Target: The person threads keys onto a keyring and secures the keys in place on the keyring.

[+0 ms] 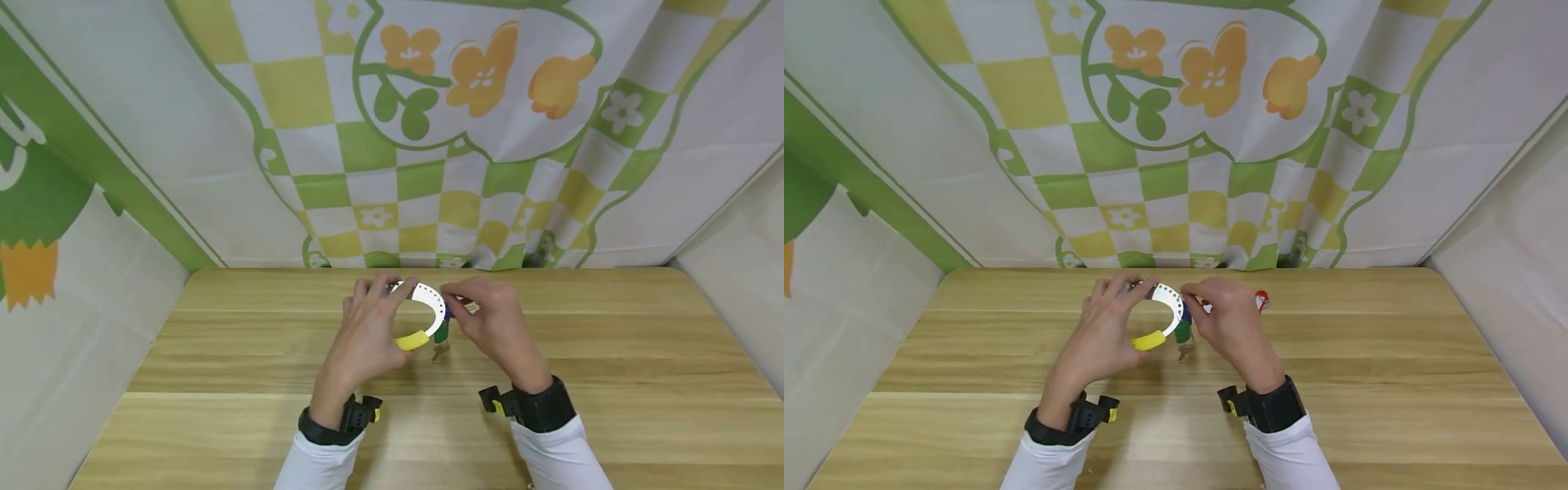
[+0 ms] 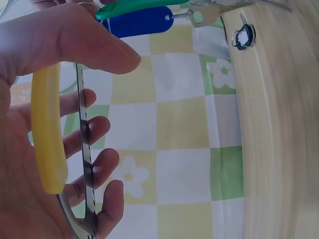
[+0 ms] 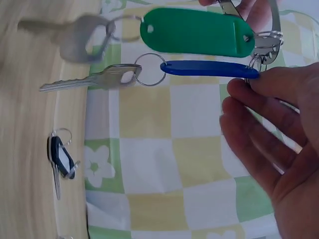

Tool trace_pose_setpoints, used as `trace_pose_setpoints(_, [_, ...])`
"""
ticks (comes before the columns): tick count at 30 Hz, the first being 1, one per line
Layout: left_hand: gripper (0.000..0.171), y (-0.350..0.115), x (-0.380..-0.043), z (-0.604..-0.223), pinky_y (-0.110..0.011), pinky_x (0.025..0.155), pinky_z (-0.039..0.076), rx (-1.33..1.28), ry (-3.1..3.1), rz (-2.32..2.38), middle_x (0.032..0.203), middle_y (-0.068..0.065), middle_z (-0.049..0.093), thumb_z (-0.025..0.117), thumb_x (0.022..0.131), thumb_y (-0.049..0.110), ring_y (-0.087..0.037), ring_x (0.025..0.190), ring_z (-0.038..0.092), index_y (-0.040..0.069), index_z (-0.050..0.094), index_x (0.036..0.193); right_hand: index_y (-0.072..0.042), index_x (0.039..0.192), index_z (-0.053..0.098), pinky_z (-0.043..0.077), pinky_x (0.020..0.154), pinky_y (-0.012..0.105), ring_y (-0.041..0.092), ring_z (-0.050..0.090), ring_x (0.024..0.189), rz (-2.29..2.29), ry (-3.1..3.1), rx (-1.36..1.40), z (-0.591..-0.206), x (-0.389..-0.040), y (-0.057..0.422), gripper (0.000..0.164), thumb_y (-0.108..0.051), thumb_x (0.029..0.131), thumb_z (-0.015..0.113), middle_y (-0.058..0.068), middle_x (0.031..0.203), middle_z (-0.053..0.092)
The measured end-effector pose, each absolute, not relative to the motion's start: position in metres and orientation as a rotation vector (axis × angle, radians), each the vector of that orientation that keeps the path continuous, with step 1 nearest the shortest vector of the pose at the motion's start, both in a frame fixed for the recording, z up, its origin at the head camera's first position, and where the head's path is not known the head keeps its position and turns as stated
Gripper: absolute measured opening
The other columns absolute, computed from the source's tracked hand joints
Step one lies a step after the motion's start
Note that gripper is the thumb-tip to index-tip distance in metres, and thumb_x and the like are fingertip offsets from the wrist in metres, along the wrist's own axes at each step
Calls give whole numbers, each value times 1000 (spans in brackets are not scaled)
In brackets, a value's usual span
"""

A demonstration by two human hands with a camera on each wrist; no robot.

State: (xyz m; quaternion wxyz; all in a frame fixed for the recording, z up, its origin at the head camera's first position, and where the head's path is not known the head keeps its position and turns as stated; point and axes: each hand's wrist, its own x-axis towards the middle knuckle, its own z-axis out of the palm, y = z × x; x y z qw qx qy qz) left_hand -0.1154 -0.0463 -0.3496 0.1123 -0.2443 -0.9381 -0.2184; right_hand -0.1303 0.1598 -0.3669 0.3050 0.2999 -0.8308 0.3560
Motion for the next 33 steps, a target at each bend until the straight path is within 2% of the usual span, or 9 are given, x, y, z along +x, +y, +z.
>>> trace_pose_setpoints(11, [94, -44, -115, -350, -49, 80, 34, -691, -2765, -590, 130, -3, 41, 84, 48, 29, -30, 112, 37, 24, 47, 135, -11, 86, 69, 46, 56, 19, -1, 59, 63, 1165, -2357, 508, -367, -130, 153, 7, -16, 81, 66, -4, 75, 66])
trace_pose_setpoints(17, [97, -44, -115, -351, -48, 80, 33, -704, -2770, -563, 130, -3, 41, 84, 46, 29, -29, 112, 37, 24, 46, 135, -11, 86, 69, 44, 58, 17, 1, 59, 66, 924, -2363, 625, -366, -127, 152, 6, -10, 81, 65, -3, 77, 65])
trace_pose_setpoints(25, [92, -46, -115, -352, -47, 79, 33, -765, -2739, -591, 127, -1, 42, 82, 48, 31, -28, 108, 39, 23, 49, 133, -13, 85, 69, 42, 59, 20, 3, 57, 66, 737, -2309, 783, -365, -126, 157, 9, -8, 81, 64, -4, 80, 66])
trace_pose_setpoints(29, [93, -47, -115, -352, -46, 80, 32, -757, -2747, -606, 129, -2, 42, 83, 48, 31, -28, 110, 38, 25, 48, 133, -14, 89, 70, 44, 60, 19, 2, 58, 68, 802, -2354, 740, -364, -125, 156, 10, -9, 82, 64, -5, 82, 66])
trace_pose_setpoints(33, [96, -46, -115, -351, -47, 80, 33, -745, -2749, -575, 130, -3, 41, 84, 46, 32, -29, 111, 38, 26, 46, 134, -14, 90, 70, 44, 58, 17, -1, 59, 65, 954, -2460, 574, -362, -124, 154, 9, -14, 82, 65, -8, 78, 65])
